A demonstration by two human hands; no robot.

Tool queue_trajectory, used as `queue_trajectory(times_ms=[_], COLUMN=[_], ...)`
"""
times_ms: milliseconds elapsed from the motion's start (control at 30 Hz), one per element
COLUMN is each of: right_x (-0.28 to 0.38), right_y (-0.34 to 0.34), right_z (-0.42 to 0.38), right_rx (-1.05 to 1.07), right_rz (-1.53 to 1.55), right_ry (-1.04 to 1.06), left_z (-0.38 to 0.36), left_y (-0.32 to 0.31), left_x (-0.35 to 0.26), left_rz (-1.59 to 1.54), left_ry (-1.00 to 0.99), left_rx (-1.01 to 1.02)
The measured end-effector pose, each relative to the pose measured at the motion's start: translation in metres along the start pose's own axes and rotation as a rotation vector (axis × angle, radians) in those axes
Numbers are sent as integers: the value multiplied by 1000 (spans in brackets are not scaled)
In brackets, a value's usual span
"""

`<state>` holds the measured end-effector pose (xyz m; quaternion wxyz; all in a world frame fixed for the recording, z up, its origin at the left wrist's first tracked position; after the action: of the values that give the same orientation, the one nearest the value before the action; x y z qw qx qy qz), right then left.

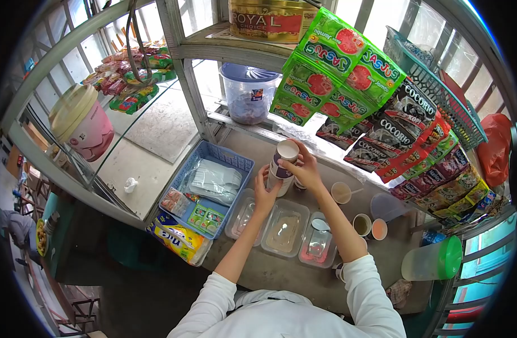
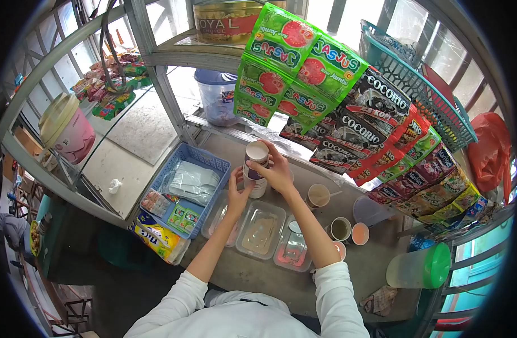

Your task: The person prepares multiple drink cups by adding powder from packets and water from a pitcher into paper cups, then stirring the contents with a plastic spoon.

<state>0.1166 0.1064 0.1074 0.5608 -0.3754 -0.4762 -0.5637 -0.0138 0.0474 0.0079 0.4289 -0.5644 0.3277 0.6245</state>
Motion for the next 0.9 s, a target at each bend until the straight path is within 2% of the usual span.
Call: queue_trajectory(times_ms=[67, 267, 900], right_x=[6, 8, 10], right_y=[1, -3, 2], right_z=[-1, -4, -4], right_rx=[-5, -22, -66], right_rz=[-50, -10, -65], right_ry=[20, 76, 115], left_z=[-4, -3, -3], left_y=[-3, -9, -24], left_x=[-3, 0, -1], left_rz=[31, 91, 86], left_ry=[12, -124, -134], left_rx=[-47, -167, -296])
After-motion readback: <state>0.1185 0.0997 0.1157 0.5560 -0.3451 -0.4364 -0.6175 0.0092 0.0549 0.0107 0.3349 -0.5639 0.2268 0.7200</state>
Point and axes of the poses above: each hand's wrist, its own z-axis towards the middle knuckle, its own y-axis out of the back of the hand, x = y × z, the point moved 5 cm from there along z, towards the middle knuckle, and after that the axes turned 9 degrees about -x, right-handed, at the moved point
